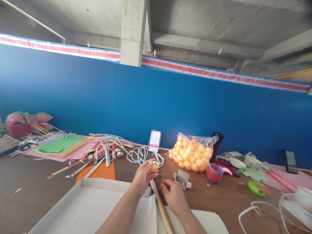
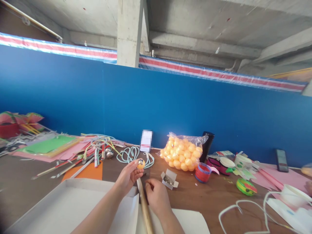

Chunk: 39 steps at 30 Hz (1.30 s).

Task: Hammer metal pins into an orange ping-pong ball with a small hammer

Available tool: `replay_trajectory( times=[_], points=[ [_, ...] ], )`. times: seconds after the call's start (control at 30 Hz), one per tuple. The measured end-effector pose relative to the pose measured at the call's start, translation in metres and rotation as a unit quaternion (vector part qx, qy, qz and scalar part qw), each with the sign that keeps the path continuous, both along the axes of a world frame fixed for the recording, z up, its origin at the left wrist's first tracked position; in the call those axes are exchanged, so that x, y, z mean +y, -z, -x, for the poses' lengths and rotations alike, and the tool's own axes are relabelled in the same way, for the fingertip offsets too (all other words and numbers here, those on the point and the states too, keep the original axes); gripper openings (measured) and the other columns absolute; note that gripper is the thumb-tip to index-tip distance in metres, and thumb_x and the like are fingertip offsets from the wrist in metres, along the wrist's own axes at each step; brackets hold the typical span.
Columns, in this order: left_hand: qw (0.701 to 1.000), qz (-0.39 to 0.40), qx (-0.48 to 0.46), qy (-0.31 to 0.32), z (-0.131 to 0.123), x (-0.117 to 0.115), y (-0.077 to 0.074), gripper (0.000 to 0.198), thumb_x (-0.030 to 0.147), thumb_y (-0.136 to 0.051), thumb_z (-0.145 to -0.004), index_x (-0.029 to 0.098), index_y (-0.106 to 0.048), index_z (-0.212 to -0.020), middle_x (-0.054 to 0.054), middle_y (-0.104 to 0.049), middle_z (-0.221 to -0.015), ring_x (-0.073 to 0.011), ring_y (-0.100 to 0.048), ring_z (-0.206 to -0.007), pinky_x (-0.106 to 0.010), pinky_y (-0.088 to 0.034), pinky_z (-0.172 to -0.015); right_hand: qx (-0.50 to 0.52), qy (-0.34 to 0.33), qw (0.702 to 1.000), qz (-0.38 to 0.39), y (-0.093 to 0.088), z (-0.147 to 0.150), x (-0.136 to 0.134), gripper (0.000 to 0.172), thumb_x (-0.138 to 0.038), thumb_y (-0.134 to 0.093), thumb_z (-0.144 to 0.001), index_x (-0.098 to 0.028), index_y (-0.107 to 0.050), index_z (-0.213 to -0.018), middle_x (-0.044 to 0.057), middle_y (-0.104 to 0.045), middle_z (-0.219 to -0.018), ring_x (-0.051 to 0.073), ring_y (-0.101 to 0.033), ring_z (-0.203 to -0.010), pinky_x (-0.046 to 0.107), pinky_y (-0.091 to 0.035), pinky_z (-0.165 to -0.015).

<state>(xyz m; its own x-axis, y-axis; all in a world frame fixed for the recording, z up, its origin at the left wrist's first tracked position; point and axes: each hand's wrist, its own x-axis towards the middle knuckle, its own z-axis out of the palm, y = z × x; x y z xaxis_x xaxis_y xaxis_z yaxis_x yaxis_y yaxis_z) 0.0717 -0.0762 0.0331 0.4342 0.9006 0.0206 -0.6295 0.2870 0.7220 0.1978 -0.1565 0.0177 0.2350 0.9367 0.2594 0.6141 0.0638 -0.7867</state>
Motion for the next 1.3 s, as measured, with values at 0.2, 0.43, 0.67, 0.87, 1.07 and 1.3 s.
replay_trajectory(
  times=[0.2,0.43,0.67,0.87,1.07,1.3],
  points=[
    [0.999,-0.031,0.018,-0.009,0.001,-0.001,-0.002,0.035,0.026,-0.064,-0.075,0.016,-0.056,-0.107,-0.006,-0.064,-0.083,-0.0115,-0.063,-0.07,-0.022,-0.053,-0.065,-0.025,0.088,0.995,-0.029,-0.007,-0.022,0.002,0.027,-0.033,-0.045,-0.08,-0.022,-0.067,-0.09,0.006,-0.07,-0.088,0.023,-0.063,-0.082,0.03,-0.045,-0.075],
    [0.999,-0.042,0.019,0.003,0.001,-0.004,-0.006,0.039,0.026,-0.067,-0.072,0.017,-0.057,-0.108,-0.005,-0.063,-0.086,-0.0124,-0.063,-0.073,-0.022,-0.053,-0.066,-0.156,0.198,0.964,0.082,-0.014,-0.051,0.0,0.028,-0.038,-0.042,-0.082,-0.031,-0.065,-0.096,0.003,-0.065,-0.108,0.023,-0.061,-0.093,0.031,-0.043,-0.071],
    [0.998,-0.054,0.036,0.016,0.001,-0.005,-0.004,0.04,0.028,-0.068,-0.07,0.018,-0.059,-0.108,-0.006,-0.063,-0.09,-0.0122,-0.063,-0.073,-0.021,-0.052,-0.064,-0.23,0.197,0.936,0.18,-0.018,-0.063,0.003,0.023,-0.036,-0.045,-0.079,-0.034,-0.068,-0.08,0.005,-0.071,-0.084,0.025,-0.064,-0.078,0.031,-0.039,-0.058],
    [0.998,-0.051,0.044,0.018,0.0,-0.004,-0.003,0.042,0.028,-0.069,-0.07,0.018,-0.059,-0.109,-0.007,-0.064,-0.089,-0.0131,-0.063,-0.073,-0.021,-0.052,-0.063,-0.21,0.193,0.934,0.213,-0.016,-0.075,0.015,0.021,-0.04,-0.051,-0.074,-0.029,-0.068,-0.067,0.007,-0.071,-0.076,0.027,-0.064,-0.076,0.035,-0.041,-0.061],
    [0.997,-0.049,0.059,0.015,-0.001,-0.002,-0.003,0.04,0.029,-0.069,-0.07,0.018,-0.06,-0.107,-0.006,-0.063,-0.089,-0.0122,-0.063,-0.071,-0.02,-0.052,-0.061,-0.197,0.185,0.934,0.233,-0.016,-0.082,0.027,0.016,-0.039,-0.057,-0.068,-0.028,-0.068,-0.066,0.007,-0.07,-0.074,0.025,-0.064,-0.072,0.035,-0.041,-0.061],
    [0.997,-0.052,0.051,0.011,-0.002,0.0,0.001,0.04,0.03,-0.068,-0.07,0.018,-0.06,-0.107,-0.007,-0.063,-0.092,-0.0121,-0.063,-0.071,-0.021,-0.052,-0.06,-0.198,0.189,0.936,0.223,-0.011,-0.084,0.027,0.02,-0.034,-0.049,-0.075,-0.027,-0.064,-0.065,0.005,-0.07,-0.077,0.024,-0.063,-0.074,0.033,-0.04,-0.06]
  ],
)
